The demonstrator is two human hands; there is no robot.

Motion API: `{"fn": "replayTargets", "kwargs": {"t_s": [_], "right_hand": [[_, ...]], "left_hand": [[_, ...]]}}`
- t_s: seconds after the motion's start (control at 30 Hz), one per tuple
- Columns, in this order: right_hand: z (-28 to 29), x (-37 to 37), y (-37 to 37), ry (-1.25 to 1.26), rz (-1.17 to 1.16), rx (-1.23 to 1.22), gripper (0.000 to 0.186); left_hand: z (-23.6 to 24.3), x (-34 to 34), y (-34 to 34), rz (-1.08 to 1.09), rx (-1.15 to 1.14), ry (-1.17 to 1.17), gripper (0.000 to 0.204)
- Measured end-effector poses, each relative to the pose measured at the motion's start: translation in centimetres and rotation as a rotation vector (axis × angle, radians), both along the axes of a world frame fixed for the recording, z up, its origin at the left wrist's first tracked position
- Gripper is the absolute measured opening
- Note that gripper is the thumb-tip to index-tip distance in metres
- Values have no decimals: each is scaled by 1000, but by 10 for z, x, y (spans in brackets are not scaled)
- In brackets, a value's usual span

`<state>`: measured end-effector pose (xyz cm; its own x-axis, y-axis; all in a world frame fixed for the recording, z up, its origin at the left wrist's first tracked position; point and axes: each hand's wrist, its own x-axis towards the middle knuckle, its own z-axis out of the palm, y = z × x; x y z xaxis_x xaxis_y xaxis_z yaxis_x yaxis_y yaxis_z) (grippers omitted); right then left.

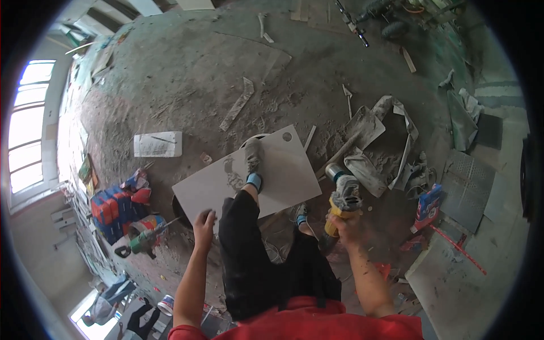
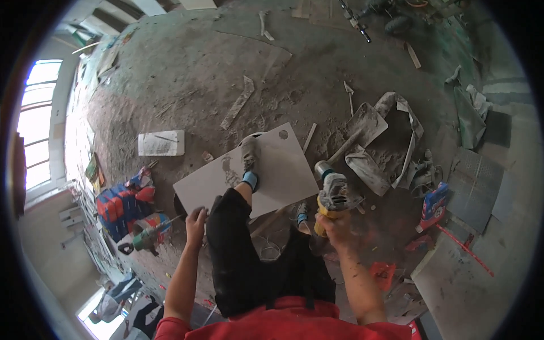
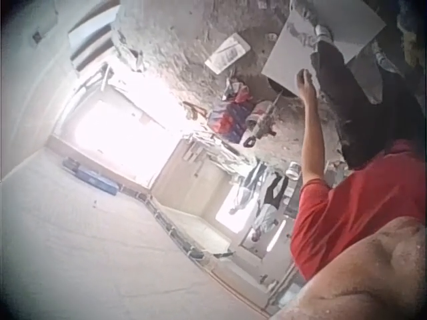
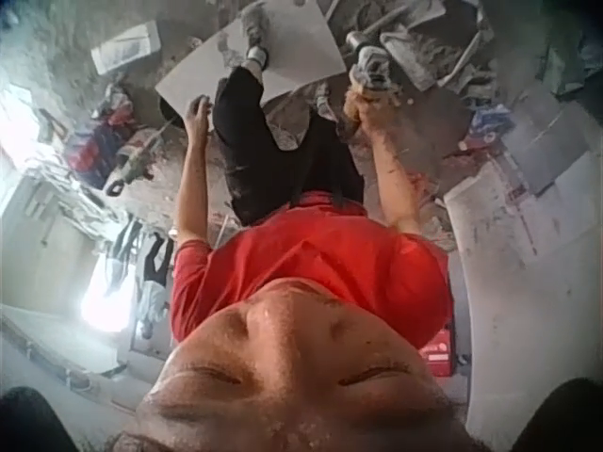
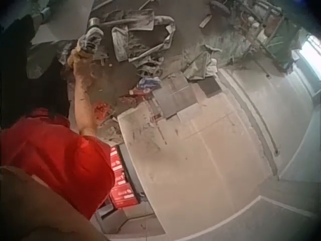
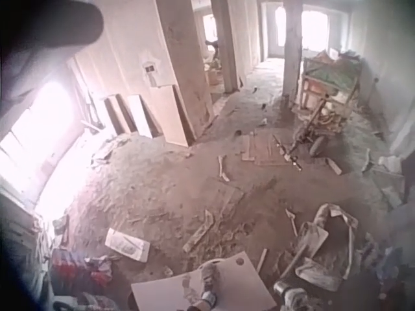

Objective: Using an angle grinder to cut a circular hole in a ceramic tile supported by a bucket.

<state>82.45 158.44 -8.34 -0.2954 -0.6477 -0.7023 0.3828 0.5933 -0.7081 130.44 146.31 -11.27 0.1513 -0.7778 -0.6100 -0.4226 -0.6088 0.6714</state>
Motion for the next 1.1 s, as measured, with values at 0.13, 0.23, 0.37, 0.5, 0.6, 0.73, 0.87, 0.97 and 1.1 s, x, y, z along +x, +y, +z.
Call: {"fn": "replayTargets", "kwargs": {"t_s": [0.13,0.23,0.37,0.5,0.6,0.73,0.87,0.97,1.1], "right_hand": [[-112,30,-54,204,143,-104,29],[-198,57,-86,220,145,-66,18],[-326,97,-108,304,58,-80,33],[-400,138,-74,395,12,-57,51],[-412,159,-47,439,60,-90,68],[-427,165,-27,438,69,-65,67],[-430,169,-23,458,78,-89,65],[-430,168,-20,435,56,-84,63],[-426,170,-8,448,99,-102,61]], "left_hand": [[-124,-92,-120,-270,-89,134,34],[-216,-152,-158,-638,266,374,48],[-324,-191,-161,-1004,365,381,75],[-394,-175,-93,-949,386,525,103],[-414,-165,-42,-990,154,457,108],[-427,-168,-17,-989,31,427,105],[-434,-163,-11,-1043,-81,376,95],[-433,-167,-6,-1015,-52,404,91],[-430,-163,8,-966,-11,424,88]]}}
